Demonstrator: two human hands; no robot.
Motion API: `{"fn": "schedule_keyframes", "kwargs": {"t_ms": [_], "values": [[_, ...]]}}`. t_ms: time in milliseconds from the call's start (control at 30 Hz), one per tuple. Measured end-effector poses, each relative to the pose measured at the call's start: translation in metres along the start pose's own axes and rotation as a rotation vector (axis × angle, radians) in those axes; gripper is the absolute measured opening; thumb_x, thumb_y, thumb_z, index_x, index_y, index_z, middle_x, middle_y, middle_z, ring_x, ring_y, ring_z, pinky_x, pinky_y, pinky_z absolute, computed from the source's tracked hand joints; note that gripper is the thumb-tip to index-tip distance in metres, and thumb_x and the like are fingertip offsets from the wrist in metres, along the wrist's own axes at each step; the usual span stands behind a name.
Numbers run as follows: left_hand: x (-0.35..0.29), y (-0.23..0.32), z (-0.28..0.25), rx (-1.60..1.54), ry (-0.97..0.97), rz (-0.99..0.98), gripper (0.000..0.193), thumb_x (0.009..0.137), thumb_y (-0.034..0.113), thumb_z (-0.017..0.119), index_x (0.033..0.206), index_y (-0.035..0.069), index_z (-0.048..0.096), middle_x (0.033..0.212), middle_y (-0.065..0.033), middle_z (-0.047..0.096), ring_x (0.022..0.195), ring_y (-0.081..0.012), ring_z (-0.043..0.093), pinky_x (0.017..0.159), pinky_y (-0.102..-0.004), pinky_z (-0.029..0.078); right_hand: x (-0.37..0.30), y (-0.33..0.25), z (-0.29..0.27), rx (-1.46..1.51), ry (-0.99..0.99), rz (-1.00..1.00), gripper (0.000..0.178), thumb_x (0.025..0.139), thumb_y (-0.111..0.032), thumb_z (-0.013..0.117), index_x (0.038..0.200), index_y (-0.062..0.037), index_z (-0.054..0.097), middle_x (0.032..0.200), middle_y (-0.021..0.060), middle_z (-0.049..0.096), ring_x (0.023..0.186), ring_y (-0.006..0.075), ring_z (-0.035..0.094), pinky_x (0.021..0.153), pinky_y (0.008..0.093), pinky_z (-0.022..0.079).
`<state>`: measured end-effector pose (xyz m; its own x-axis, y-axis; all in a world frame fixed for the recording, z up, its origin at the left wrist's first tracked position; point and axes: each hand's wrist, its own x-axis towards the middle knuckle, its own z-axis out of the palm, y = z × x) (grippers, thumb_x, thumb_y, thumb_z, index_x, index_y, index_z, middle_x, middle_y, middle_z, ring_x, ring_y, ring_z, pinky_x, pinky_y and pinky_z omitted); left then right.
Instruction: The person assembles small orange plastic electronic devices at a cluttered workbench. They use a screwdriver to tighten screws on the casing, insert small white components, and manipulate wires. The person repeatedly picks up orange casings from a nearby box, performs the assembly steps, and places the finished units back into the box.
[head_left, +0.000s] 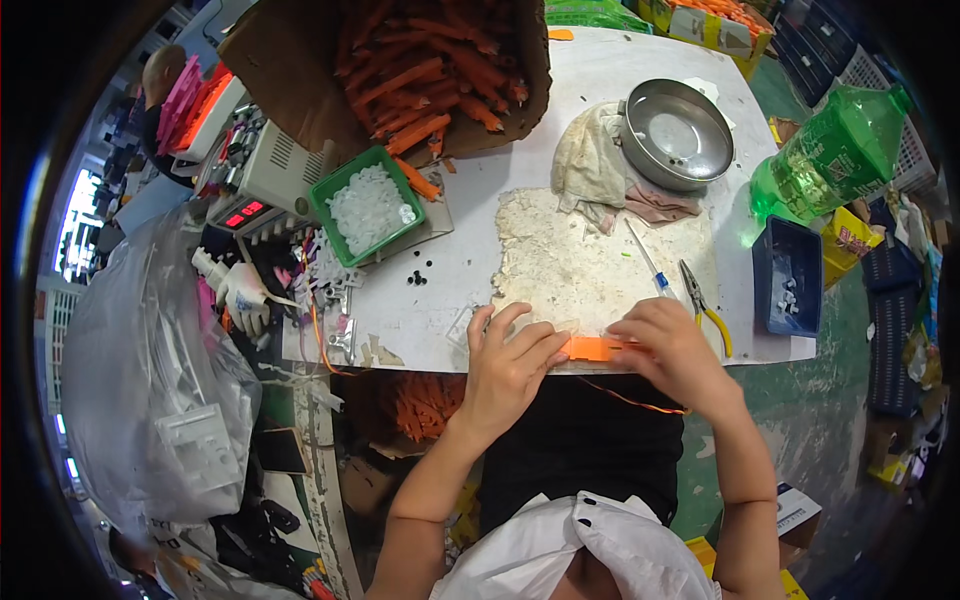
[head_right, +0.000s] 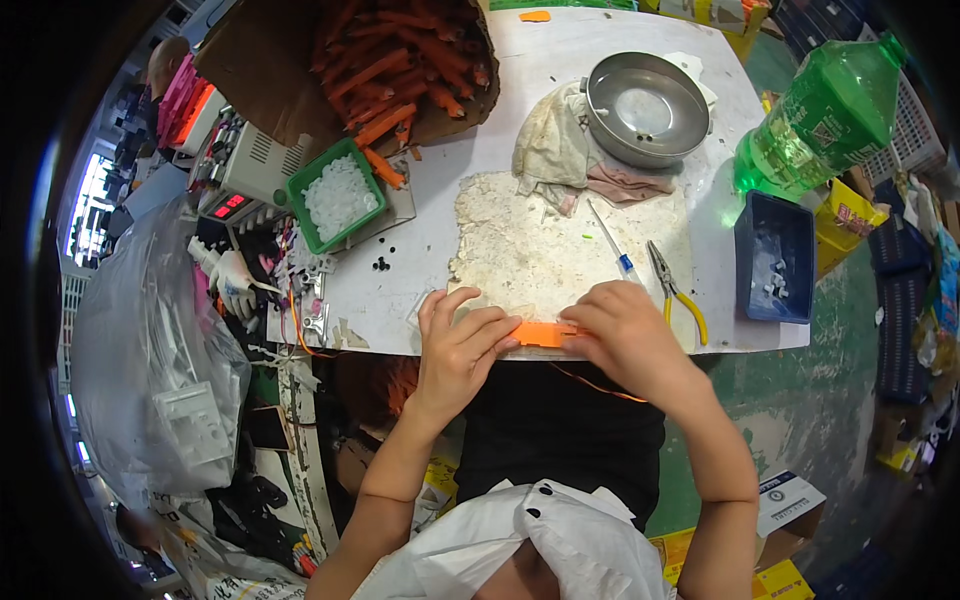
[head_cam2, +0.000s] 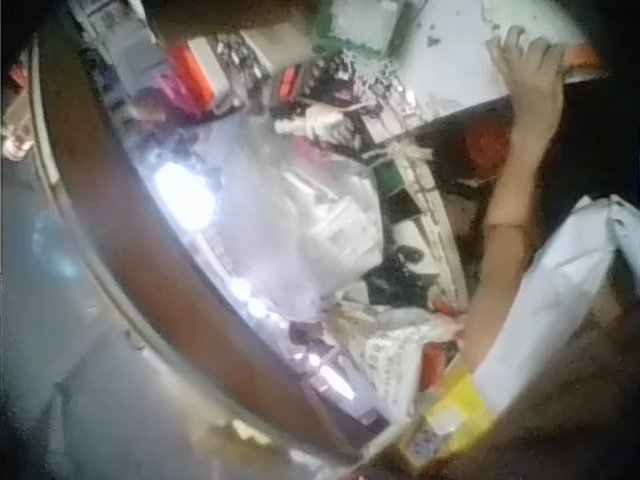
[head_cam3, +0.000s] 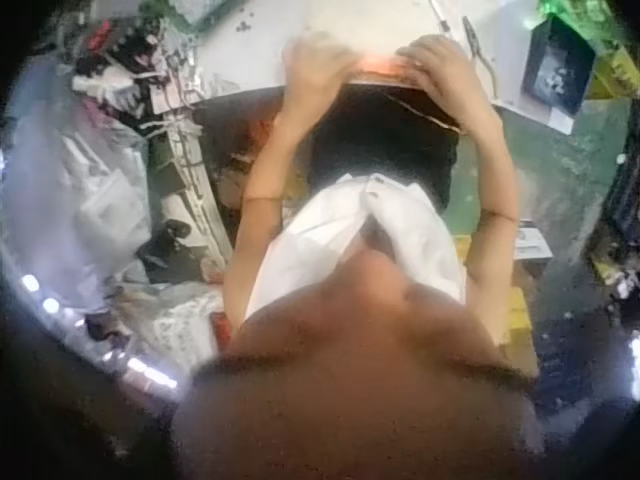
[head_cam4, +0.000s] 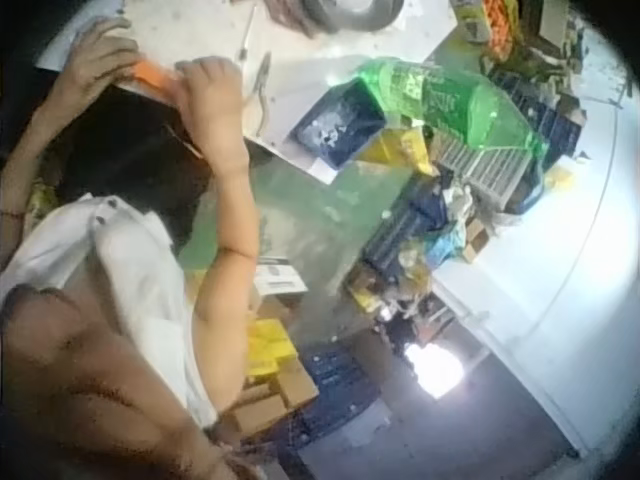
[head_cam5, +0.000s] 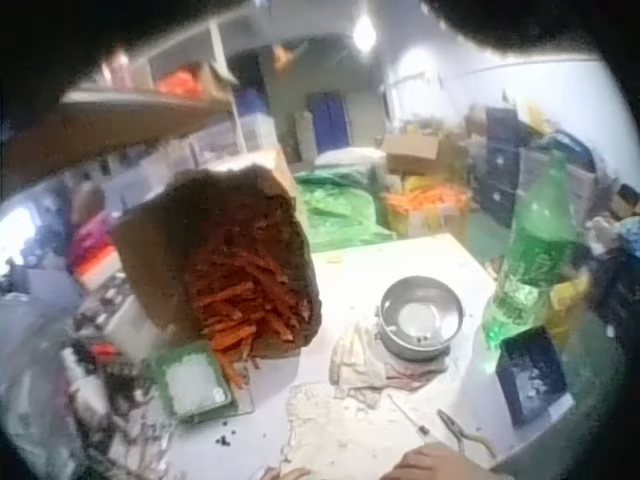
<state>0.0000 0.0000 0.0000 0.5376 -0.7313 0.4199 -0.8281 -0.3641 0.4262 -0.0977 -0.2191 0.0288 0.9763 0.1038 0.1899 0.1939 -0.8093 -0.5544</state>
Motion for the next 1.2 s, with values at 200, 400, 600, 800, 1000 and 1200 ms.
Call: {"fn": "schedule_keyframes", "kwargs": {"t_ms": [200,400,600,800,1000,1200], "values": [[0.001,0.000,0.004,0.069,-0.008,0.040,0.027,0.074,0.017,0.074,0.101,0.013,0.071,0.095,0.0013,0.065,0.110,-0.0245,0.052,0.101,-0.0480,0.030,0.018,0.011,-0.031,-0.200,-0.305,0.075,0.025,0.077,-0.030,0.071,0.075,-0.0062,0.065,0.077,0.0073,0.063,0.083,0.0243,0.057,0.078,0.0348,0.042],[0.000,0.001,0.002,0.159,-0.035,0.091,0.033,0.074,0.018,0.074,0.106,0.013,0.069,0.098,0.0009,0.066,0.106,-0.0240,0.054,0.101,-0.0482,0.030,0.055,-0.006,-0.038,-0.446,-0.713,0.033,0.023,0.077,-0.028,0.070,0.068,-0.0076,0.067,0.063,0.0086,0.063,0.070,0.0254,0.064,0.068,0.0327,0.044],[-0.005,-0.002,0.004,0.141,-0.049,0.108,0.034,0.074,0.019,0.074,0.107,0.012,0.069,0.100,0.0014,0.065,0.101,-0.0220,0.056,0.099,-0.0483,0.032,0.059,-0.022,-0.036,-0.526,-0.784,0.096,0.010,0.074,-0.017,0.070,0.069,-0.0092,0.069,0.064,0.0078,0.064,0.069,0.0235,0.067,0.058,0.0320,0.045],[-0.002,-0.004,0.000,0.171,-0.040,0.196,0.030,0.078,0.018,0.069,0.105,0.005,0.068,0.096,-0.0031,0.061,0.097,-0.0193,0.057,0.094,-0.0458,0.037,0.041,-0.022,-0.027,-0.533,-0.630,0.106,0.015,0.070,-0.021,0.074,0.068,-0.0069,0.068,0.064,0.0093,0.064,0.066,0.0248,0.067,0.058,0.0334,0.046],[-0.003,-0.004,0.003,0.164,-0.030,0.206,0.029,0.075,0.019,0.071,0.102,0.009,0.069,0.093,0.0000,0.063,0.091,-0.0183,0.057,0.094,-0.0443,0.035,0.069,-0.027,-0.012,-0.389,-0.484,-0.012,0.034,0.066,-0.036,0.077,0.064,-0.0041,0.065,0.062,0.0114,0.062,0.062,0.0291,0.065,0.059,0.0378,0.047],[0.001,-0.007,0.006,0.051,-0.020,0.092,0.027,0.078,0.019,0.069,0.104,0.011,0.067,0.095,-0.0021,0.061,0.098,-0.0214,0.054,0.100,-0.0447,0.031,0.024,-0.005,-0.021,-0.346,-0.372,0.151,0.042,0.069,-0.040,0.075,0.089,-0.0055,0.062,0.082,0.0087,0.064,0.083,0.0285,0.062,0.068,0.0408,0.048]]}}
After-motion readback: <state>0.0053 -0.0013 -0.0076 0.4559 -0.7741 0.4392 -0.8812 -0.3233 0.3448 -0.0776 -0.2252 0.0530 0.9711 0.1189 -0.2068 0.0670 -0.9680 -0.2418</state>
